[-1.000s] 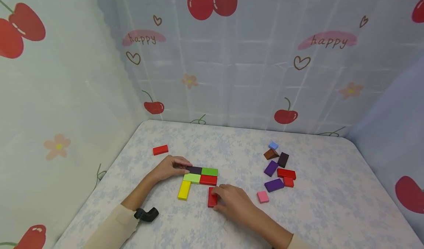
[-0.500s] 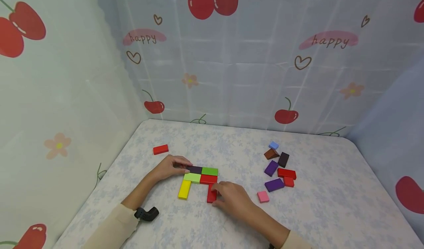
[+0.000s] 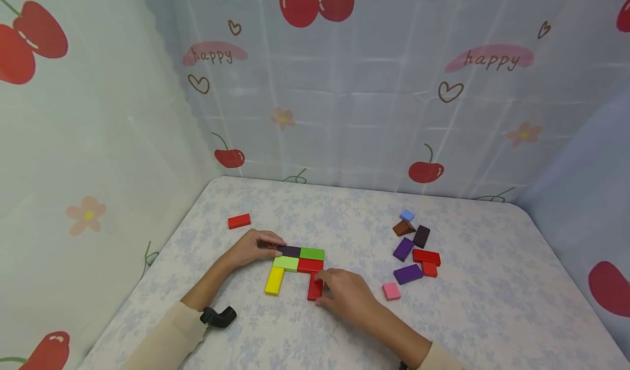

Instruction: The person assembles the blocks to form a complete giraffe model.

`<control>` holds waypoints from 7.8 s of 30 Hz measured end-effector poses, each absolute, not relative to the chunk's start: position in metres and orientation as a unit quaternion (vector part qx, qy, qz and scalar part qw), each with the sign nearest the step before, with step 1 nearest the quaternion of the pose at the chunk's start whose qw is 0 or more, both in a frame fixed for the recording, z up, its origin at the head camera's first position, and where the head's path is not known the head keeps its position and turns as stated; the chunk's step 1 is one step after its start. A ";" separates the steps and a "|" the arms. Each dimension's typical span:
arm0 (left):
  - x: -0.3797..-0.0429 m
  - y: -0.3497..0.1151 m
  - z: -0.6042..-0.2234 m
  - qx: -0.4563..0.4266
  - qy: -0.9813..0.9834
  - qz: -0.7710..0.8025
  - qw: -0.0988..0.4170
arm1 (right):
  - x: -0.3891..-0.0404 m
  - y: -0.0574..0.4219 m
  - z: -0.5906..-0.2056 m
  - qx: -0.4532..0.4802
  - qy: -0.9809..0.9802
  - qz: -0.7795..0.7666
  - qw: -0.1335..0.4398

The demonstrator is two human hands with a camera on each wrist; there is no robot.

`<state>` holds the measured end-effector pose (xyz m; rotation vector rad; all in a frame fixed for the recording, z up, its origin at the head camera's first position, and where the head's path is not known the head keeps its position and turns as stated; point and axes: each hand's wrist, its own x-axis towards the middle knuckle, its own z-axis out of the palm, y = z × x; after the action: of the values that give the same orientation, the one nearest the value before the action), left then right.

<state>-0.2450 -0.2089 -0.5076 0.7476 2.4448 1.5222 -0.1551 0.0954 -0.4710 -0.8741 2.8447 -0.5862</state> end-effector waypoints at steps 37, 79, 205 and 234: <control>-0.257 -0.214 -0.530 0.248 0.831 0.492 0.079 | -0.155 0.238 -0.452 -0.196 0.948 -0.249 0.005; -0.259 -0.216 -0.530 0.262 0.820 0.502 0.081 | -0.112 0.082 -0.445 -0.402 0.894 -0.190 0.055; -0.257 -0.215 -0.528 0.259 0.823 0.498 0.081 | -0.166 0.279 -0.443 -0.212 0.924 -0.249 -0.196; -0.239 -0.208 -0.500 0.254 0.820 0.506 0.084 | -0.184 0.306 -0.466 -0.111 0.980 -0.163 -0.011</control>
<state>-0.2390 -0.2080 -0.5000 0.7593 2.4468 1.5097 -0.1836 0.3058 -0.4661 -0.3523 3.1007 -0.5163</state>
